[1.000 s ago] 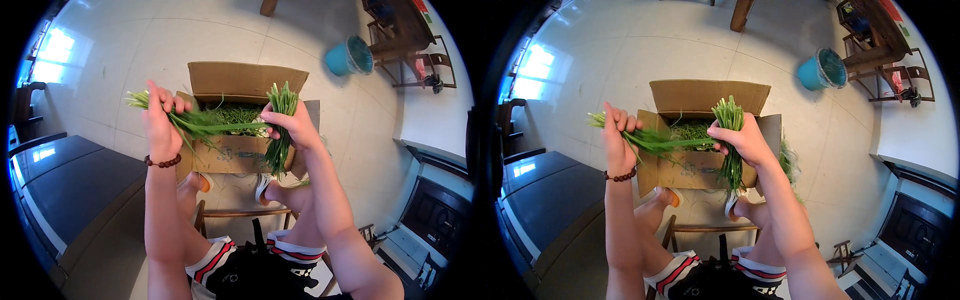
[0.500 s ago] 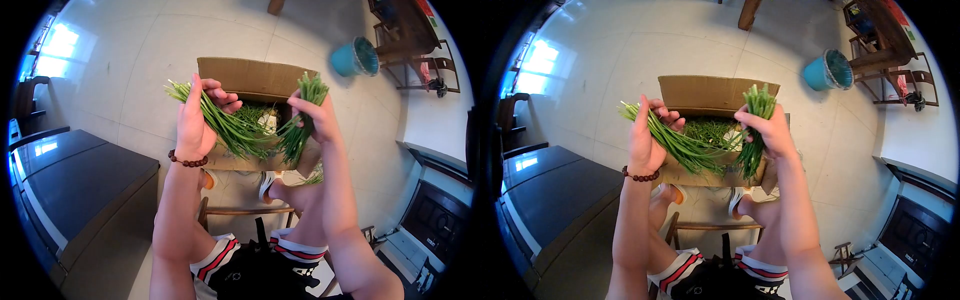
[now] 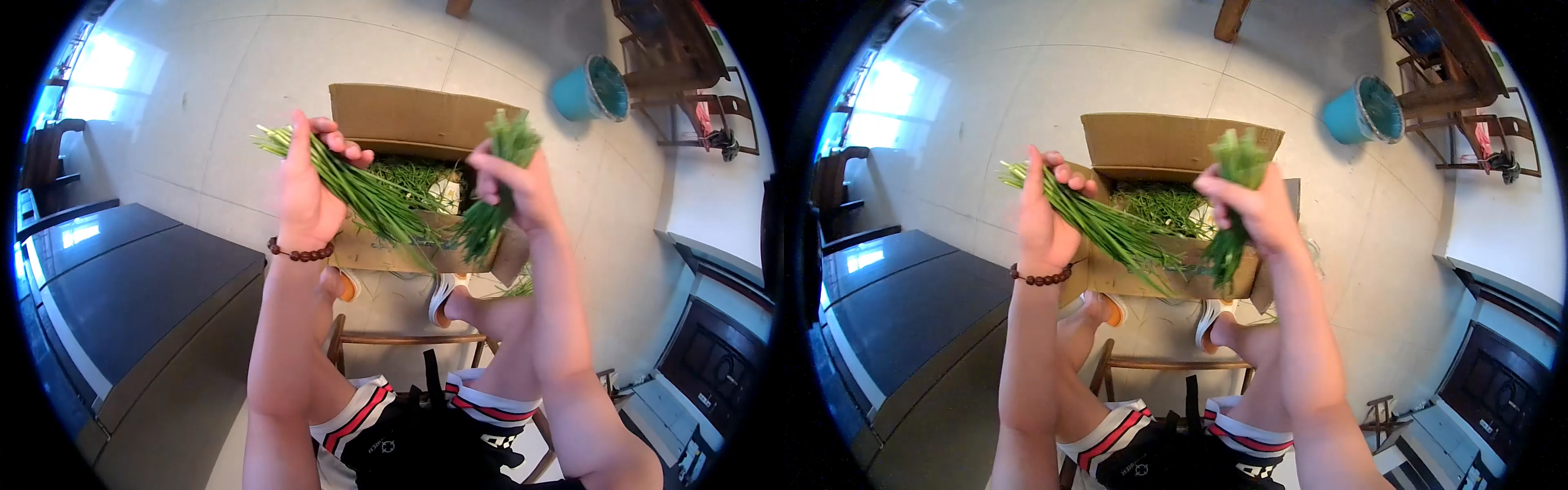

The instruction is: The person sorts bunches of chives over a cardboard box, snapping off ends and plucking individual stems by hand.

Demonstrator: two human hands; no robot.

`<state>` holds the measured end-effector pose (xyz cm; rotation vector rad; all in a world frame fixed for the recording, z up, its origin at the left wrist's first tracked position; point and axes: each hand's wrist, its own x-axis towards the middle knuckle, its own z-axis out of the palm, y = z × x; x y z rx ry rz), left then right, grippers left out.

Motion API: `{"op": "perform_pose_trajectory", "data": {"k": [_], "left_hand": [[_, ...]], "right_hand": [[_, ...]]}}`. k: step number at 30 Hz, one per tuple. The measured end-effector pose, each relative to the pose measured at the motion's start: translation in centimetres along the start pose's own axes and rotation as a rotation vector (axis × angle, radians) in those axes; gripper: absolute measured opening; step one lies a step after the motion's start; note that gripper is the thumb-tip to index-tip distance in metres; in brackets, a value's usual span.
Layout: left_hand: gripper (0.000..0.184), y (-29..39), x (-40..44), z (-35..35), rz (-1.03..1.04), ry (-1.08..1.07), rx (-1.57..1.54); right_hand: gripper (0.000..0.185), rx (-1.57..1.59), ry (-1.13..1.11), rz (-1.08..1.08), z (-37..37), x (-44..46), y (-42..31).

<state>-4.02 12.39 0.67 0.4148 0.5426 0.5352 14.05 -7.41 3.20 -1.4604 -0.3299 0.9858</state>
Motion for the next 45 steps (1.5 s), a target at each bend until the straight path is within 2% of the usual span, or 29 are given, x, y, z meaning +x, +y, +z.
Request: {"op": "perform_pose_trajectory", "data": {"k": [4, 12, 15, 18, 20, 21, 24, 32, 35, 37, 41, 43, 45], "left_hand": [[0.041, -2.0, 0.2, 1.8, -0.029, 0.005, 0.036], [0.041, -3.1, 0.6, 2.9, -0.014, 0.029, 0.036], [0.042, -3.1, 0.8, 2.5, -0.018, -0.023, 0.048], [0.036, -3.3, 0.3, 3.1, -0.032, -0.063, 0.155], [0.027, -4.0, -0.3, 4.1, 0.016, -0.085, 0.546], [0.02, -4.2, -0.8, 5.0, -0.006, -0.043, 0.55], [0.021, -4.8, -0.9, 5.4, 0.024, -0.07, 0.619], [0.018, -4.8, -0.6, 4.5, 0.07, -0.071, 0.633], [0.019, -4.4, -0.5, 4.4, 0.009, -0.078, 0.55], [0.02, -4.4, -0.7, 5.1, 0.12, -0.039, 0.453], [0.022, -4.1, -0.3, 4.1, 0.123, -0.097, 0.377], [0.024, -3.9, -0.8, 4.9, 0.007, -0.06, 0.487], [0.024, -4.2, -0.8, 4.5, 0.02, -0.059, 0.488]], "right_hand": [[0.016, -0.033, -0.197, 0.043, 3.1, -0.3, -0.4], [0.012, -0.096, -0.203, 0.048, 3.8, -0.3, -0.4], [0.011, -0.082, -0.218, 0.024, 3.9, -0.2, -0.3], [0.011, 0.014, -0.219, 0.072, 3.9, -0.3, -0.6], [0.011, 0.053, -0.228, 0.061, 3.7, -0.2, -0.2], [0.011, 0.093, -0.237, 0.051, 3.6, -0.1, -0.1], [0.012, 0.086, -0.187, 0.026, 4.0, -0.1, -0.2], [0.014, 0.13, -0.194, 0.051, 3.4, 0.0, 0.0], [0.015, 0.147, -0.192, 0.055, 3.5, 0.0, -0.1], [0.015, 0.146, -0.189, 0.059, 3.5, 0.0, -0.1], [0.015, 0.128, -0.2, 0.068, 3.7, 0.0, 0.2], [0.015, 0.118, -0.205, 0.071, 4.0, 0.1, 0.3], [0.015, 0.153, -0.201, 0.061, 4.3, 0.2, 0.3]]}}
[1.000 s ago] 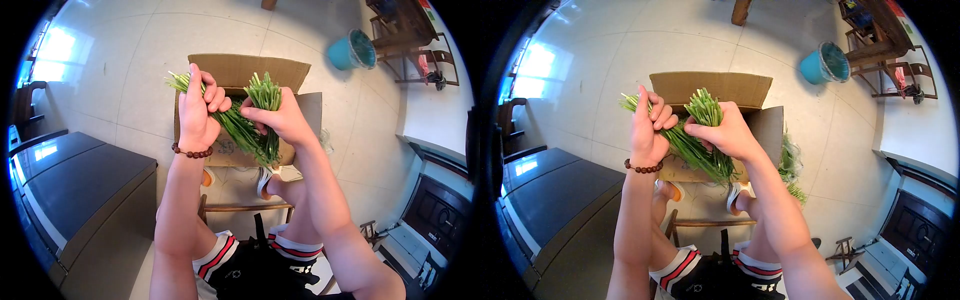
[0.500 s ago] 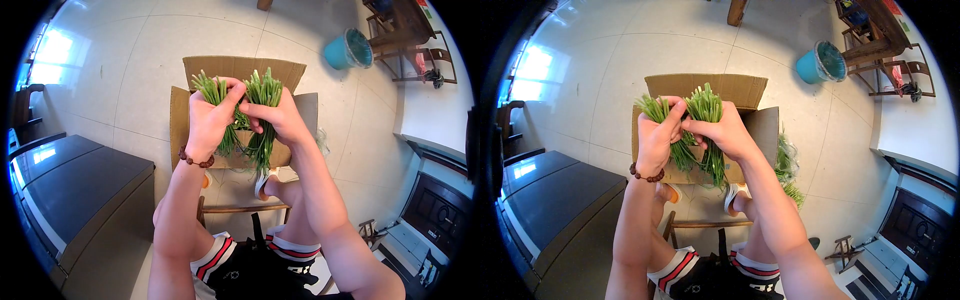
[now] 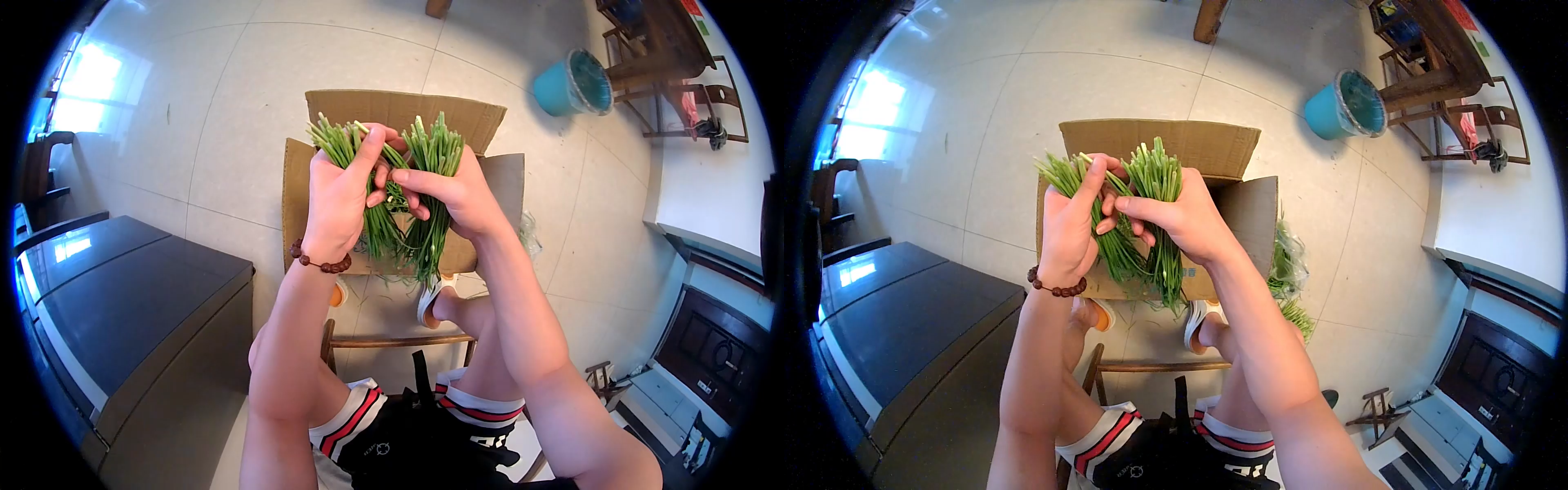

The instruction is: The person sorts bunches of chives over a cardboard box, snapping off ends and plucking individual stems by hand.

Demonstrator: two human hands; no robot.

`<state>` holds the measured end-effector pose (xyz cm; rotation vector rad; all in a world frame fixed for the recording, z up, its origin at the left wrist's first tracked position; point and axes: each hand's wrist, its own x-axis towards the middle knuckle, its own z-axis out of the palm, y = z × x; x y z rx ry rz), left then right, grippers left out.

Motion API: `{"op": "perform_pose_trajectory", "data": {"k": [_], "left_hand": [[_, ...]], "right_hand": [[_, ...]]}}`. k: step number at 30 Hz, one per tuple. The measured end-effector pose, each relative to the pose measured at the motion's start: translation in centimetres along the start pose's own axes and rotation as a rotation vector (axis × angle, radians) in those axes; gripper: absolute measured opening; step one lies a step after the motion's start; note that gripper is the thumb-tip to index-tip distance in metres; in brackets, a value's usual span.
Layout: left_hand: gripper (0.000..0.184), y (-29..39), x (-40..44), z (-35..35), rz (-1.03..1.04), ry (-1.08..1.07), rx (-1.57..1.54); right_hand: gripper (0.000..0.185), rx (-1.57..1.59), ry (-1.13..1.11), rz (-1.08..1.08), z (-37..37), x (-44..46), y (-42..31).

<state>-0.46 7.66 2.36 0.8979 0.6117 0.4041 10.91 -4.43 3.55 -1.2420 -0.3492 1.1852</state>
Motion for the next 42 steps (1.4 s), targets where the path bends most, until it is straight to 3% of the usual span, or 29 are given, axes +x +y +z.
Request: {"op": "perform_pose_trajectory", "data": {"k": [3, 10, 15, 17, 19, 21, 23, 27, 30, 33, 35, 38, 42], "left_hand": [[0.026, -0.2, 0.3, -0.8, 0.032, 0.041, -0.015], [0.029, 2.4, 1.9, -4.7, 0.214, 0.462, -0.353], [0.022, 4.3, 1.0, -7.2, 0.253, 0.401, -0.415], [0.021, 3.6, 0.1, -6.1, 0.108, 0.149, -0.117], [0.021, 2.1, -0.4, -3.8, 0.036, 0.106, 0.163], [0.022, 1.7, -0.7, -2.0, -0.049, -0.004, 0.241], [0.021, 1.3, -0.6, -1.7, -0.026, -0.085, 0.445], [0.018, 1.3, -0.5, -2.3, -0.048, -0.081, 0.379], [0.014, 1.9, 0.0, -3.5, -0.055, 0.188, 0.125], [0.014, 3.0, 0.1, -4.5, -0.074, 0.217, 0.279], [0.015, 3.0, -0.3, -3.7, -0.073, 0.183, 0.4], [0.019, 2.5, -0.7, -2.4, -0.135, 0.05, 0.211], [0.017, 1.5, -0.3, -1.4, -0.086, 0.019, 0.243]], "right_hand": [[0.015, -0.018, 0.002, 0.013, 0.1, -0.1, -0.2], [0.015, -0.045, -0.027, 0.018, -0.1, -0.1, 0.2], [0.015, -0.031, -0.02, 0.037, -0.3, -0.1, 0.3], [0.014, -0.04, -0.009, 0.029, -0.1, 0.1, 0.4], [0.014, -0.05, 0.005, 0.025, 0.3, 0.2, 0.5], [0.013, -0.113, 0.023, 0.021, 0.9, 0.2, 0.4], [0.013, -0.141, 0.038, 0.012, 1.0, 0.4, 0.5], [0.014, -0.197, 0.073, 0.005, 1.0, 0.6, 0.9], [0.015, -0.15, 0.076, 0.01, 1.0, 0.6, 0.7], [0.015, -0.122, 0.056, 0.02, 0.7, 0.5, 0.6], [0.014, -0.129, 0.058, 0.022, 0.7, 0.6, 0.6], [0.013, -0.198, 0.075, 0.027, 0.8, 0.6, 0.6], [0.013, -0.268, 0.091, -0.019, 1.2, 0.7, 1.1]]}}
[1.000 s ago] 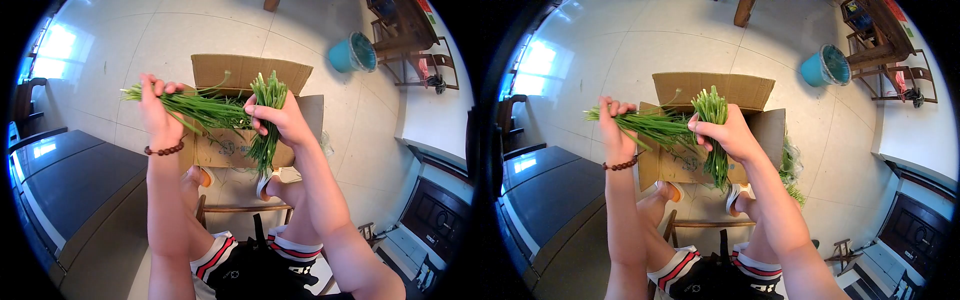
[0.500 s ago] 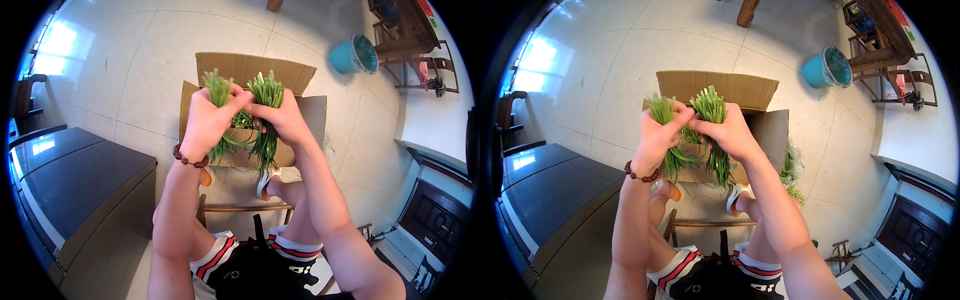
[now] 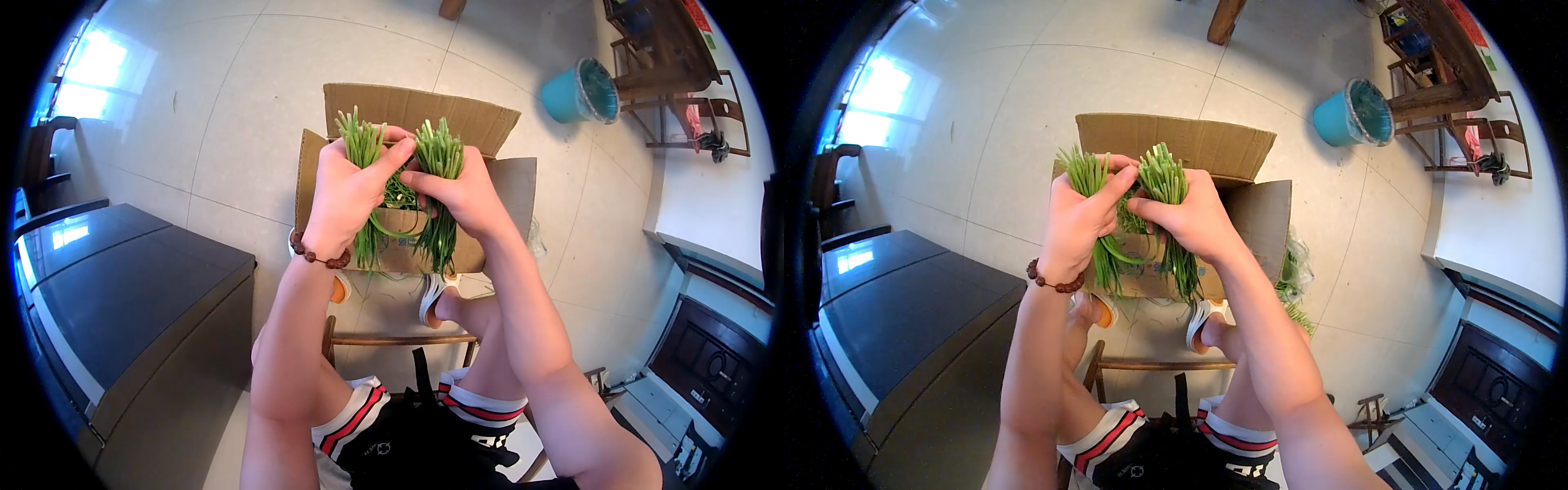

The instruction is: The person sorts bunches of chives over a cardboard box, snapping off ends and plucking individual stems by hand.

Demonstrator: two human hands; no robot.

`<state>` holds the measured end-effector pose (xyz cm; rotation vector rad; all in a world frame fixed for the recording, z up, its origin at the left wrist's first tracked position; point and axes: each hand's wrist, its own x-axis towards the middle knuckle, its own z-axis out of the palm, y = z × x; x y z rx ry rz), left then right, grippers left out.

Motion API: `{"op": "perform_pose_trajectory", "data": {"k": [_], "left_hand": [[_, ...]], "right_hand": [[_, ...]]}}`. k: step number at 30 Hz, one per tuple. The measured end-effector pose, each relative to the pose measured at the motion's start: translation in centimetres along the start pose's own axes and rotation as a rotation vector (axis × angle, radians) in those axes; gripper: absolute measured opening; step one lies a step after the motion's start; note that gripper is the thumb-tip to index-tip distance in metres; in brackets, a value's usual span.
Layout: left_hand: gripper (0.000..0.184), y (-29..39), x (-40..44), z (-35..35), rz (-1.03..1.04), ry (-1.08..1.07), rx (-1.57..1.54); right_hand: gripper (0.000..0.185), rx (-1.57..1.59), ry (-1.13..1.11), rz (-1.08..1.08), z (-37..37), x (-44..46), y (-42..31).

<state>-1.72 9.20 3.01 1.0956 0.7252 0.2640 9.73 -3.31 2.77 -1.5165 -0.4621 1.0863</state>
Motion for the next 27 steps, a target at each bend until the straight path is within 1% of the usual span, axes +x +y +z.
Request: {"op": "perform_pose_trajectory", "data": {"k": [4, 6, 7, 9, 11, 13, 14, 15, 17, 21, 23, 25, 27], "left_hand": [[0.014, -0.4, 0.4, -0.4, 0.0, 0.05, -0.006], [0.015, -0.5, 0.6, -1.0, 0.017, 0.086, -0.12], [0.015, -0.4, 0.6, -0.9, 0.016, 0.084, -0.121], [0.017, 0.2, 0.5, -0.6, 0.11, 0.15, -0.262], [0.018, 0.3, 0.9, -1.4, 0.109, 0.142, -0.296], [0.017, -0.1, 1.6, -2.8, 0.111, 0.307, -0.421], [0.016, -0.3, 1.8, -4.0, 0.16, 0.265, -0.466], [0.016, -0.3, 2.1, -4.7, 0.161, 0.264, -0.466], [0.016, -0.3, 2.5, -5.9, 0.258, 0.294, -0.588], [0.016, 0.2, 1.9, -5.9, 0.21, 0.224, -0.596], [0.016, 0.3, 1.9, -5.2, 0.209, 0.25, -0.546], [0.016, 0.3, 1.8, -4.7, 0.204, 0.274, -0.497], [0.016, 0.3, 1.7, -4.5, 0.219, 0.213, -0.51]], "right_hand": [[0.013, -0.017, -0.011, 0.038, -0.4, 0.0, 0.0], [0.015, 0.008, -0.01, 0.034, -0.7, 0.0, 0.2], [0.015, 0.008, -0.009, 0.035, -0.8, -0.1, 0.1], [0.017, 0.013, 0.003, 0.027, -0.9, -0.2, -0.1], [0.018, 0.021, 0.0, 0.035, -1.1, -0.2, 0.0], [0.019, 0.03, -0.003, 0.043, -1.4, -0.3, -0.1], [0.019, 0.034, 0.002, 0.043, -1.6, -0.4, -0.2], [0.019, 0.039, 0.008, 0.043, -1.8, -0.5, -0.2], [0.018, 0.075, 0.019, 0.042, -2.3, -0.6, -0.3], [0.018, 0.103, 0.062, 0.043, -3.6, -0.7, -0.1], [0.018, 0.104, 0.085, 0.038, -4.2, -0.8, -0.1], [0.019, 0.112, 0.156, 0.015, -4.9, -0.8, -0.2], [0.019, 0.127, 0.167, 0.011, -6.0, -0.8, -0.2]]}}
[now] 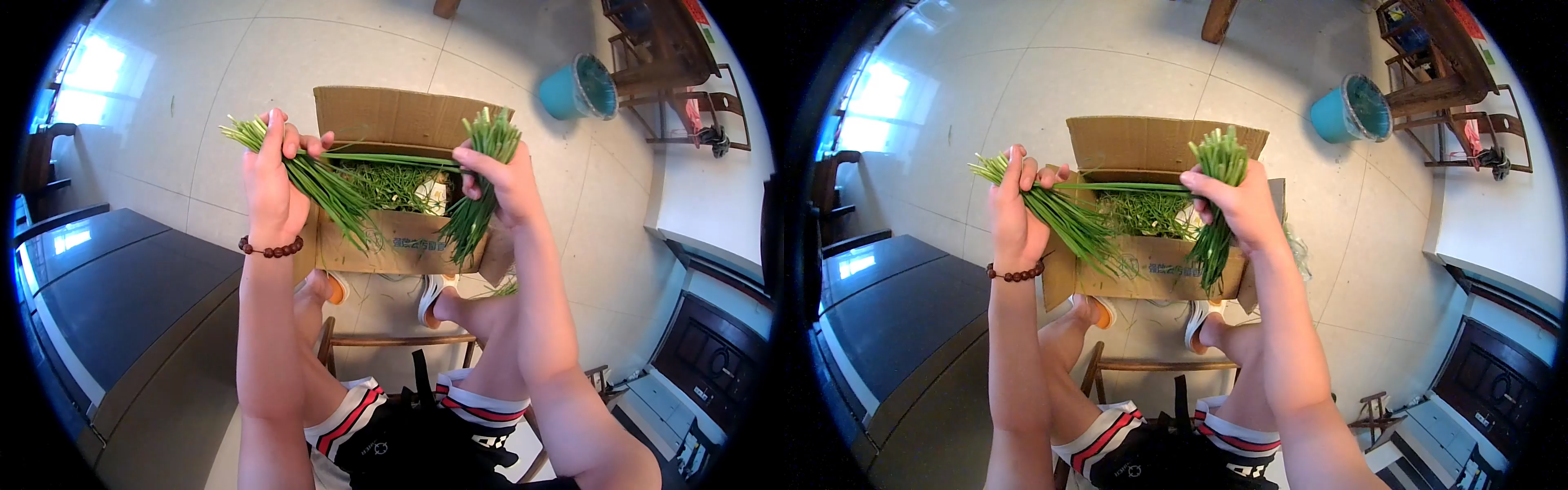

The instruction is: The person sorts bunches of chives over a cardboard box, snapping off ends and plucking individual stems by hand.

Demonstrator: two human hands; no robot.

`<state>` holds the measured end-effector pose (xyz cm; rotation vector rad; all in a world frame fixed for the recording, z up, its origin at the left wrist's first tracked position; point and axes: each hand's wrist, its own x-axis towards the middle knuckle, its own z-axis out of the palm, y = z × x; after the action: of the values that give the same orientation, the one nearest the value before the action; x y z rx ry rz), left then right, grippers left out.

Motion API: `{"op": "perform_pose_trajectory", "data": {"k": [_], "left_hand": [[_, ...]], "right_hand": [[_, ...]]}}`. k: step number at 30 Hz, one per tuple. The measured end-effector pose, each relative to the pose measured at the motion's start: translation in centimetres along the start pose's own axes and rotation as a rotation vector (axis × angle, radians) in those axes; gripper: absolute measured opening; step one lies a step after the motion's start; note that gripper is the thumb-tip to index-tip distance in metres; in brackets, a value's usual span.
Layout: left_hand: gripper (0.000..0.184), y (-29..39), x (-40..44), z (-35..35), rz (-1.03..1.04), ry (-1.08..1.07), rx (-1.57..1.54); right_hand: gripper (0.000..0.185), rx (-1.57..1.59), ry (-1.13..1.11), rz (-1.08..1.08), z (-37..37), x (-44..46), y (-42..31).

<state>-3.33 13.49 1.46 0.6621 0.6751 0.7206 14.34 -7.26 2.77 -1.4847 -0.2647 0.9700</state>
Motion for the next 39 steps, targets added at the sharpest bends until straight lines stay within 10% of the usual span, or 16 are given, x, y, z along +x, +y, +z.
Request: {"op": "perform_pose_trajectory", "data": {"k": [12, 39], "left_hand": [[0.019, -2.2, -2.8, 3.4, -0.176, -0.218, 0.466], [0.013, -3.4, -3.1, 4.0, -0.255, -0.264, 0.369]], "right_hand": [[0.016, 0.053, -0.194, 0.071, 1.7, -0.6, 0.1], [0.016, 0.127, -0.182, 0.026, 2.8, -0.7, 0.8]]}}
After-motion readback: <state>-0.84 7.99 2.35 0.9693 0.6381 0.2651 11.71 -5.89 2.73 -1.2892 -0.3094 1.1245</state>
